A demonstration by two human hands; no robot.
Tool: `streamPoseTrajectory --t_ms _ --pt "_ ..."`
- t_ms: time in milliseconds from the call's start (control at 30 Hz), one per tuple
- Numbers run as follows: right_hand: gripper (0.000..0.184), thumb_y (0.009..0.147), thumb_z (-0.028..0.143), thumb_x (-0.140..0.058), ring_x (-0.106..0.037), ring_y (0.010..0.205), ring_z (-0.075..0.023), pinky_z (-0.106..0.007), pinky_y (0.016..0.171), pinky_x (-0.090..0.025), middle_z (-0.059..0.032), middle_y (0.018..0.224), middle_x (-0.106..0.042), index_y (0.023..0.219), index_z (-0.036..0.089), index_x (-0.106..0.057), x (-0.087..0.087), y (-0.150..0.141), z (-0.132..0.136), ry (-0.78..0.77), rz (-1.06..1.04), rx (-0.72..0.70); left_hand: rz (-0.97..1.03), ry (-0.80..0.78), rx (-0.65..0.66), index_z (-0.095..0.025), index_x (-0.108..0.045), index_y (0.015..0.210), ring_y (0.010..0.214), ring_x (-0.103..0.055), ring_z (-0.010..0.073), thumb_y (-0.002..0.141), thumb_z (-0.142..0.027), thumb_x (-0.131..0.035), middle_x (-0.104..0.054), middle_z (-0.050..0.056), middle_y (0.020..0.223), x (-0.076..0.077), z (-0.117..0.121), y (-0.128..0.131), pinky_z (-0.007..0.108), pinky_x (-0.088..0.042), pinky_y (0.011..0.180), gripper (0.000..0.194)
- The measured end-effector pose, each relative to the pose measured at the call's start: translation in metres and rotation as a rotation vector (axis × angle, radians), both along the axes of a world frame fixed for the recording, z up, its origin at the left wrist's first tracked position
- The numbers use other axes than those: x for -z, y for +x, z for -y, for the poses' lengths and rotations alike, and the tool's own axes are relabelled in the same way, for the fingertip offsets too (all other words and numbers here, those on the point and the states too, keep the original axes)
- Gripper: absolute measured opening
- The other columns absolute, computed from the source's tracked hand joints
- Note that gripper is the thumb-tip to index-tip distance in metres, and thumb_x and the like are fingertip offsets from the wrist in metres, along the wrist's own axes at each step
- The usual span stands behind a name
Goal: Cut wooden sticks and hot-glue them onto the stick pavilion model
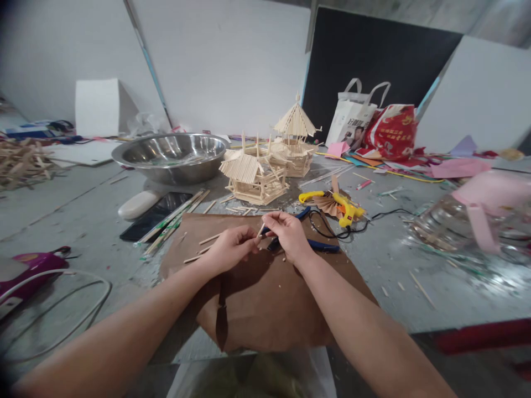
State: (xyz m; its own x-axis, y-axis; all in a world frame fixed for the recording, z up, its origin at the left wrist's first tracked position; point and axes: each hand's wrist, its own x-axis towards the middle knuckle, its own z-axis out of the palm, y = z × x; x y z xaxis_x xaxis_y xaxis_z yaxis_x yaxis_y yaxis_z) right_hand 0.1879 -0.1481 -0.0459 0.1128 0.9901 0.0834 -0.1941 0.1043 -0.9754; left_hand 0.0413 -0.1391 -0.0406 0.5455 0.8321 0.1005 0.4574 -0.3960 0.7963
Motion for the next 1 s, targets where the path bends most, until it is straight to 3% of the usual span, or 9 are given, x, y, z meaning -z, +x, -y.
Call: streamPoseTrajectory --t_ms 200,300,400,600,833,933,1000 --pt "0.022 0.063 0.037 -0.059 -0.049 0.056 -0.0097 -0.023 0.054 -0.041 0.0007 0.063 -0.057 0.07 0.017 -0.061 0.001 0.0 0.003 0.08 0.274 0.048 0.009 0.035 -0.059 -0.017 -0.049 0.063 0.045 -0.045 0.0081 0.07 -0.041 -0.046 -0.054 -0.003 0.053 0.001 -0.001 0.001 0.019 -0.031 0.043 0.026" --pt "0.024 0.068 0.039 -0.053 -0.051 0.063 -0.0126 -0.024 0.055 -0.041 -0.0017 0.068 -0.059 0.071 0.017 -0.062 0.001 0.001 0.005 0.136 0.437 0.072 -0.001 0.066 -0.071 -0.017 -0.05 0.063 0.045 -0.044 0.0079 0.072 -0.039 -0.044 -0.055 -0.003 0.053 0.001 -0.002 0.0 0.019 -0.031 0.044 0.024" --pt "0.026 0.071 0.04 -0.048 -0.049 0.057 -0.0119 -0.022 0.05 -0.038 -0.0007 0.062 -0.056 0.069 0.017 -0.06 0.002 0.003 0.004 0.132 0.524 0.108 -0.029 0.077 -0.047 -0.017 -0.051 0.062 0.044 -0.044 0.0075 0.075 -0.038 -0.04 -0.055 -0.002 0.053 -0.001 -0.003 -0.001 0.019 -0.031 0.044 0.027" --pt "0.028 0.076 0.042 -0.04 -0.041 0.041 -0.0082 -0.021 0.043 -0.033 0.0052 0.045 -0.042 0.062 0.019 -0.047 0.005 0.015 -0.005 0.108 0.471 0.186 -0.037 0.027 0.015 -0.017 -0.051 0.06 0.039 -0.041 0.0068 0.077 -0.039 -0.035 -0.052 -0.003 0.049 -0.002 -0.002 -0.002 0.019 -0.03 0.043 0.032" --pt "0.041 0.077 0.048 -0.037 -0.03 0.037 -0.0067 -0.022 0.041 -0.027 0.0067 0.041 -0.029 0.048 0.02 -0.029 0.012 0.012 -0.007 0.186 0.492 0.154 -0.005 0.009 -0.026 -0.017 -0.05 0.059 0.04 -0.042 0.0071 0.078 -0.042 -0.032 -0.051 -0.003 0.049 0.001 -0.003 -0.001 0.019 -0.031 0.044 0.036" --pt "0.035 0.078 0.045 -0.037 -0.037 0.042 -0.0086 -0.022 0.045 -0.031 0.0052 0.045 -0.038 0.054 0.02 -0.039 0.009 0.014 -0.006 0.22 0.611 0.227 0.032 -0.032 -0.021 -0.017 -0.049 0.061 0.039 -0.042 0.0071 0.078 -0.043 -0.031 -0.053 -0.003 0.052 0.001 -0.003 -0.001 0.019 -0.032 0.042 0.036" --pt "0.023 0.076 0.039 -0.042 -0.044 0.05 -0.01 -0.023 0.052 -0.035 0.0014 0.059 -0.05 0.067 0.019 -0.048 0.003 0.02 -0.006 0.274 0.758 0.322 0.045 -0.042 -0.039 -0.017 -0.049 0.062 0.038 -0.042 0.0071 0.078 -0.044 -0.032 -0.053 -0.003 0.052 0.001 -0.004 -0.001 0.019 -0.032 0.041 0.035"
